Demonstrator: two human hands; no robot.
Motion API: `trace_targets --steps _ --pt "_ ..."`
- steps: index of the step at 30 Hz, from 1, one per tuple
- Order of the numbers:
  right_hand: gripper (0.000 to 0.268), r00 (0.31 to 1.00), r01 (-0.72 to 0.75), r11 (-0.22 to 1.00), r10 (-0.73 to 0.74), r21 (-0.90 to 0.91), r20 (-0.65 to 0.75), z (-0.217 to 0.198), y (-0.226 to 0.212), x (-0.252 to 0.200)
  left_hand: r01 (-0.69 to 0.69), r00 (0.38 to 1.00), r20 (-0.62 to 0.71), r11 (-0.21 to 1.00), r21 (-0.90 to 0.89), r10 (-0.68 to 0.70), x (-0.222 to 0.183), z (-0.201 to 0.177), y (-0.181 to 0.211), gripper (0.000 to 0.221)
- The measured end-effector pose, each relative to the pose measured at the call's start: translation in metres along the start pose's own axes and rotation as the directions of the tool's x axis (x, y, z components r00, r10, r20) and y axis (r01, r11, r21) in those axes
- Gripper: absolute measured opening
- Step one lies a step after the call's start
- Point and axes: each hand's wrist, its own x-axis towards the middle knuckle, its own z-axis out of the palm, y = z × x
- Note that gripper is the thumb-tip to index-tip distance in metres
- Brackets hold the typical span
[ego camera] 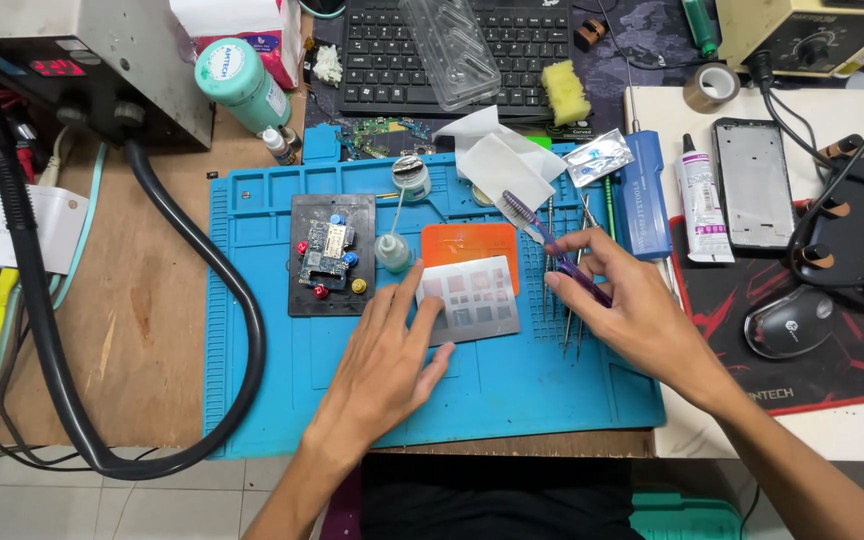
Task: A person performs a reballing procedure on an integrated circuit using a stencil, tweezers, and a hot air soldering station.
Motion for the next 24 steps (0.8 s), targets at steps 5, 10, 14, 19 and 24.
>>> trace_targets --steps 5,10,14,19,24 --pt "0.032 0.999 0.043 0.997 -0.043 0.069 0.003 0.003 0.006 0.011 0.046 0.999 -0.008 0.993 -0.111 -0.047 0.003 -0.004 0.003 0.042" --pt "0.034 0.998 0.065 0.993 -0.065 0.102 -0.003 0.004 0.006 0.024 0.091 0.995 -0.013 0.986 -0.142 -0.094 -0.009 0.000 -0.002 0.045" --pt "0.017 0.994 0.090 0.996 -0.089 -0.015 0.070 0.012 0.000 0.031 0.142 0.987 -0.066 0.987 -0.080 -0.147 -0.018 -0.005 -0.002 0.054" --pt "0.033 0.993 0.081 0.989 -0.069 -0.126 0.096 0.015 -0.008 0.038 0.180 0.979 -0.081 0.980 -0.081 -0.187 -0.024 -0.004 -0.005 0.055" --pt "0.104 0.930 0.354 0.902 -0.312 -0.246 0.194 0.011 -0.008 0.043 0.185 0.977 -0.091 0.980 -0.076 -0.192 -0.025 -0.003 -0.007 0.057"
